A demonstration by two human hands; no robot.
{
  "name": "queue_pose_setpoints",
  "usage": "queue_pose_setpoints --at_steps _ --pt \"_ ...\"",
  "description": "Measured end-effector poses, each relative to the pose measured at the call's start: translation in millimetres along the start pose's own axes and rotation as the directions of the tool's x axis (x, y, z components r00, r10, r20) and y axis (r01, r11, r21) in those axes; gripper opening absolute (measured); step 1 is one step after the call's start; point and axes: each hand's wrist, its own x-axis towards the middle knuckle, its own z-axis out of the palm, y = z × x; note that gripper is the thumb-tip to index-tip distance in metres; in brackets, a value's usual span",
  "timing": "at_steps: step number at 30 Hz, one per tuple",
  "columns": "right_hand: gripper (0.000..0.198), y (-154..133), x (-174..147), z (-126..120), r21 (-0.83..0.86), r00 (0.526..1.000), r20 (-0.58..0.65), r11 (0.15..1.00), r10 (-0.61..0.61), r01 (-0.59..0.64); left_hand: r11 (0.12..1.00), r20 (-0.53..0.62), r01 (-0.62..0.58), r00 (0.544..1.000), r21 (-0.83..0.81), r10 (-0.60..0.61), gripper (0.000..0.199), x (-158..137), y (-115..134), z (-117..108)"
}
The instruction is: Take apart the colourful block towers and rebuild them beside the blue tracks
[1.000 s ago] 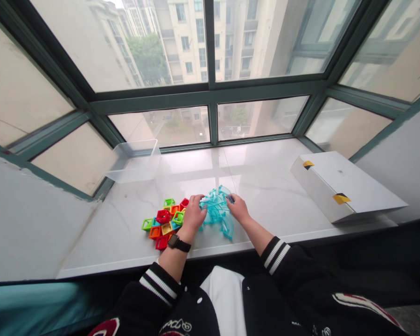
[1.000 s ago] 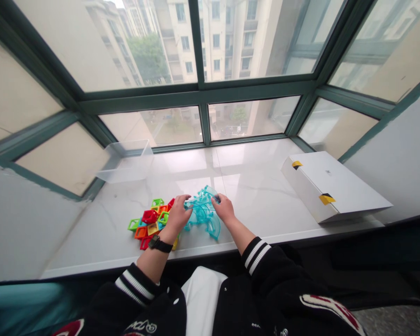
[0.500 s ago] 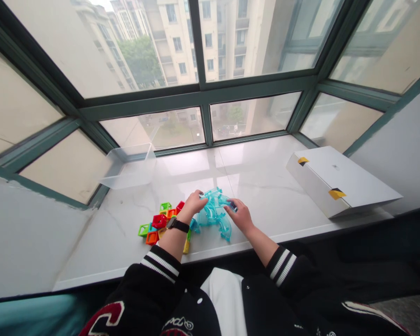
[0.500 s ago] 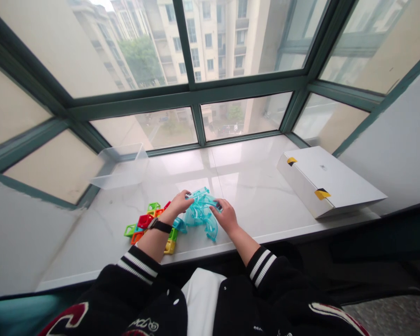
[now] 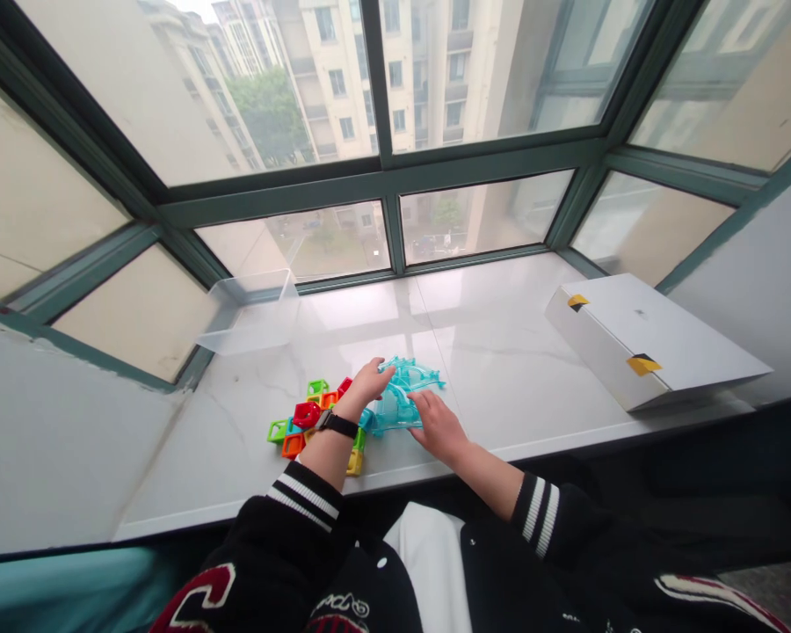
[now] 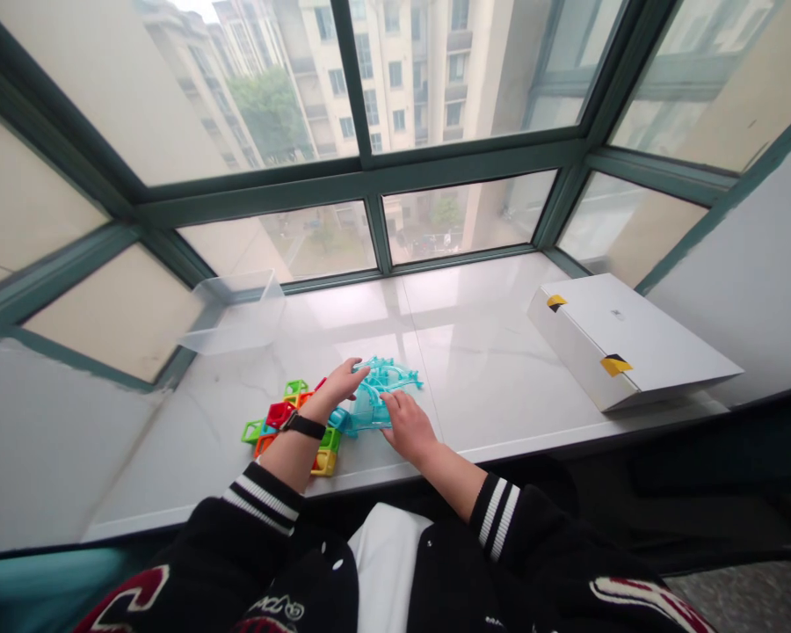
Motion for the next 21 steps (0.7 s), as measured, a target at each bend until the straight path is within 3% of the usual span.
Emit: queue_pose_setpoints --at_steps 3,6,10,14,19,21 --pt "0.081 6.7 -9.6 7.2 0.029 0.999 -0.035 0.999 -0.024 0.025 0.997 -0.078 -0.057 0.995 0.043 0.060 0.060 -7.6 -4.6 3.0" --pt "0.076 11.1 -17.2 10.9 -0.014 0.998 -0.052 1.000 -0.017 0.016 0.987 -0.159 -0.115 0.978 0.110 0.132 0.052 -17.2 -12.7 9.3" --pt "0.067 16.9 -23.2 14.6 -0.104 0.993 -0.115 0.995 -0.001 -0.011 0.936 -0.276 -0.264 0.905 0.234 0.324 0.041 -27.8 -32.3 23.4" --pt "0.067 24.3 -23.9 17.1 -0.142 0.984 -0.171 0.989 -0.053 0.029 0.896 -0.308 -0.382 0.844 0.228 0.438 0.032 -37.8 -51.3 38.4" --pt "0.075 31.5 -20.8 13.4 -0.113 0.976 -0.205 0.992 -0.079 0.056 0.852 -0.395 -0.404 0.761 0.334 0.516 0.044 -60.6 -70.8 57.4" --pt "0.074 34.8 -19.2 9.7 -0.086 0.974 -0.220 0.996 -0.051 0.032 0.838 -0.399 -0.389 0.748 0.383 0.530 0.050 -70.5 -81.1 64.7"
